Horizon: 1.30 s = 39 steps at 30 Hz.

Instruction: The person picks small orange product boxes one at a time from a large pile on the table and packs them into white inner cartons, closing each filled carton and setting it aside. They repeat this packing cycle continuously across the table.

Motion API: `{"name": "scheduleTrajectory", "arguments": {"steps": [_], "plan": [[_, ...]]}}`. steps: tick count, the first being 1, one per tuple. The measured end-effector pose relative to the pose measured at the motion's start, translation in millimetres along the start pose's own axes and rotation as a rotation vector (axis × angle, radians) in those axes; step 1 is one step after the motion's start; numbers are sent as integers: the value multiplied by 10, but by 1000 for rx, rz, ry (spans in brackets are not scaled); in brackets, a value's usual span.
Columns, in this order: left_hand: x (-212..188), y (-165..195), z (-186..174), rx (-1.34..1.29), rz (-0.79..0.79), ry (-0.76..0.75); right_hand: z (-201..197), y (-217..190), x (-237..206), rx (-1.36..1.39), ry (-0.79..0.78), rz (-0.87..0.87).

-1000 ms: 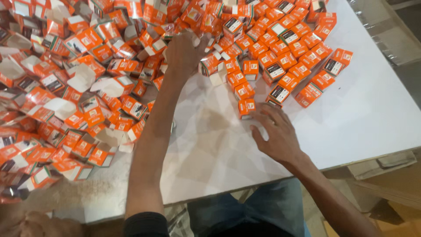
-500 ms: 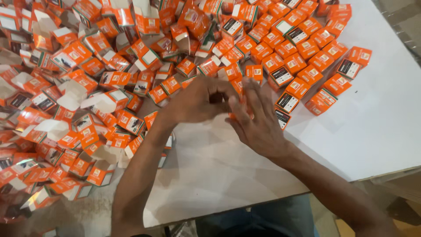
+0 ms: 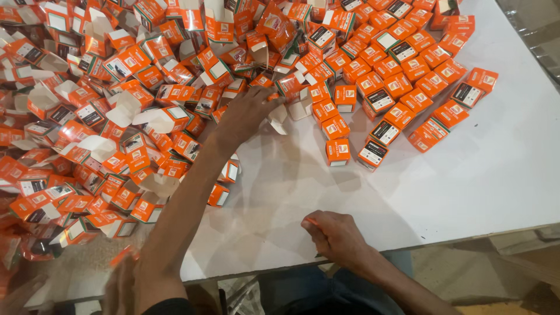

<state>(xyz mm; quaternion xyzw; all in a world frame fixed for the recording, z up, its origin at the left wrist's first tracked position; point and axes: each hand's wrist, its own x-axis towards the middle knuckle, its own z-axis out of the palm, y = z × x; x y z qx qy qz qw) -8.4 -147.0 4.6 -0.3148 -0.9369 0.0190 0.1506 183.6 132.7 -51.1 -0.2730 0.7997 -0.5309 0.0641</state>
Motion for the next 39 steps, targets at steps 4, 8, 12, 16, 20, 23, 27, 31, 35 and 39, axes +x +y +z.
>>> {"name": "scheduleTrajectory", "arguments": {"steps": [4,8,12,16,20,23,27,31,35,39], "plan": [[-55,44,153,-72,-143,-122,14,83,-60,156,81,169],[-189,218,190,-132,68,2,58,198,-78,348,167,225],[-165,393,64,-123,-25,-38,-20,257,-43,444,291,292],[-234,690,-316,-341,-167,117,-146,164,-50,232,291,-129],[-581,1461,-550,-508,-272,240,-172,75,-141,48,223,-65],[-874,2041,-592,-585,-217,475,-165,115,-191,-99,261,-29],[-1040,2524,-414,-1050,-580,264,-243,213,-284,389,347,132],[-1148,2517,-221,-854,-556,268,-363,195,-364,594,353,229],[-1178,2455,-105,-990,-596,182,-320,5,-325,782,452,43],[-1107,2352,-24,-713,-420,261,-228,-224,-148,575,401,-59]]}}
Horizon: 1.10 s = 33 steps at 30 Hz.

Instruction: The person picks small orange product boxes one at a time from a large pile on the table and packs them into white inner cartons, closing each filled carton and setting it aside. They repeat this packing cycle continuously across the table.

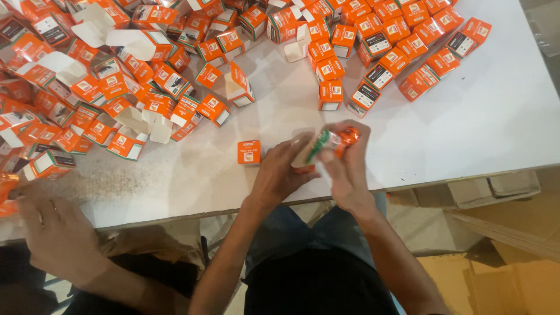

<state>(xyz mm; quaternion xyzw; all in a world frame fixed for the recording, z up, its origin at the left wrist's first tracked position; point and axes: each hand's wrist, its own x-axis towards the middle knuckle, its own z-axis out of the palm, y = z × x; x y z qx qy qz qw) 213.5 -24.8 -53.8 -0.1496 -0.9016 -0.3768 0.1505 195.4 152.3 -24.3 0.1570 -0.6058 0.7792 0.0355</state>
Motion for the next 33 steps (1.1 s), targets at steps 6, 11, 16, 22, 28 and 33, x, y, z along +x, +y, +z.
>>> {"name": "scheduleTrajectory", "arguments": {"steps": [6,11,16,22,28,33], "plan": [[42,-31,-66,-206,-115,-9,104,-201,51,-865,-256,-361],[116,82,-75,-109,-306,-201,-17,-322,-6,-1090,-188,-468],[52,2,-195,-116,-194,-128,178,-300,-5,-1065,-154,-373],[-35,-104,-9,-74,-108,-94,83,-429,197,-1391,-368,-309],[-87,-107,52,-45,-87,-63,99,-236,290,-1476,-625,-61],[-18,-58,-8,-88,-101,61,87,-127,177,-1132,-297,-218]]}}
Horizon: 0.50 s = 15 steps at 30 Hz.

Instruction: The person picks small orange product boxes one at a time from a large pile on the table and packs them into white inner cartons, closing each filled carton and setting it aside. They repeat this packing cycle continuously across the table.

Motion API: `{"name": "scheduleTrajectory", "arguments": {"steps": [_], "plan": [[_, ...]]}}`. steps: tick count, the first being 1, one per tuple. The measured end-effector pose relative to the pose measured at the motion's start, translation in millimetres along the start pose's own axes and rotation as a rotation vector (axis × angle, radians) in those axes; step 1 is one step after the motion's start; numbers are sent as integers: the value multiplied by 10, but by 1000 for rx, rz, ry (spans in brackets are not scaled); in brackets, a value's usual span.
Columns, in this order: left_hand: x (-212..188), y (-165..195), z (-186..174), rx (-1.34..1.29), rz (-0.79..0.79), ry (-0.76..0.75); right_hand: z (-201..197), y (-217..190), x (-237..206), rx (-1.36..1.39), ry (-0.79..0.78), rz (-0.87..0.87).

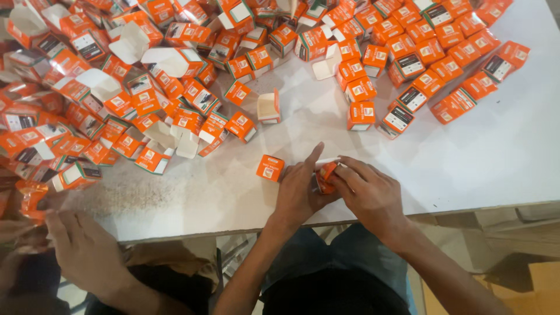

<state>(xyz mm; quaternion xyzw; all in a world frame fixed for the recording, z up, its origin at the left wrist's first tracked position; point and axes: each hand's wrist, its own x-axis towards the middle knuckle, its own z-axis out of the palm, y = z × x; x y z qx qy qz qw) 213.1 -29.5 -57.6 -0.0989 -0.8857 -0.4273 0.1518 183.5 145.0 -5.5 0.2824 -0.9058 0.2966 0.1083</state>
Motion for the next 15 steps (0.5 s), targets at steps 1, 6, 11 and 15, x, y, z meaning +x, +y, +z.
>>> {"name": "scheduleTrajectory", "arguments": {"steps": [1,6,11,15], "plan": [[-14,-5,-5,-11,-26,5,15,12,-28,45,-3,-9],[-40,-39,-36,7,-107,-60,-15,8,-44,6,-113,-124],[-22,-107,-73,-20,-113,-98,-44,-162,174,-357,-433,-149],[-110,-137,-114,-276,-70,-84,-158,-242,338,-348,-664,-73]]}}
